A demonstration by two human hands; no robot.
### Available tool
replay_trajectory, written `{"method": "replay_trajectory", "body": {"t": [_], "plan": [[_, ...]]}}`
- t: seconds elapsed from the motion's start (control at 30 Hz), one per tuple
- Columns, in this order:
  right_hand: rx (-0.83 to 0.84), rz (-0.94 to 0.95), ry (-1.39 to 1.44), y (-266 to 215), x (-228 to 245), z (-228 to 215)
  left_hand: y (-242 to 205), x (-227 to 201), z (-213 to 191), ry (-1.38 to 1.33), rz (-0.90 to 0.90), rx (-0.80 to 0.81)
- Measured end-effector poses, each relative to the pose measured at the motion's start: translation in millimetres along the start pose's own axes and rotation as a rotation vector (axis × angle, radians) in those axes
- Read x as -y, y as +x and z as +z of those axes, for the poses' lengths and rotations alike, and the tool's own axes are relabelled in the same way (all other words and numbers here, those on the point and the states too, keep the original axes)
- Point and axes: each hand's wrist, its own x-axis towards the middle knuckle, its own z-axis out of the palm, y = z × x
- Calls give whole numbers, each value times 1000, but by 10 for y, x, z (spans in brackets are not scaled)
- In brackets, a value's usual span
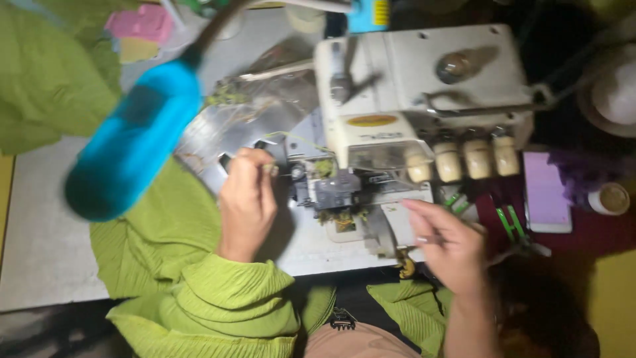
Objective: Threading an industrial overlock sewing machine using tweezers and manual adjustments
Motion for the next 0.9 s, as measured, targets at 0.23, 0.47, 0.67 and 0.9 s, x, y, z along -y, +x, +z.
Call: {"method": "replay_trajectory", "body": {"t": [0.23,0.47,0.67,0.9], "plan": [[2,108,-102,-203,-137,-296,-36,164,-298,28,133,-6],[295,248,578,-293,176,323,19,-144,-457,-299,-45,5],[356,764,920,102,830,883,-244,-324,-512,-764,-63,12],[160,616,1233,-44,715,1001,-327,-391,-767,-759,14,579]]}}
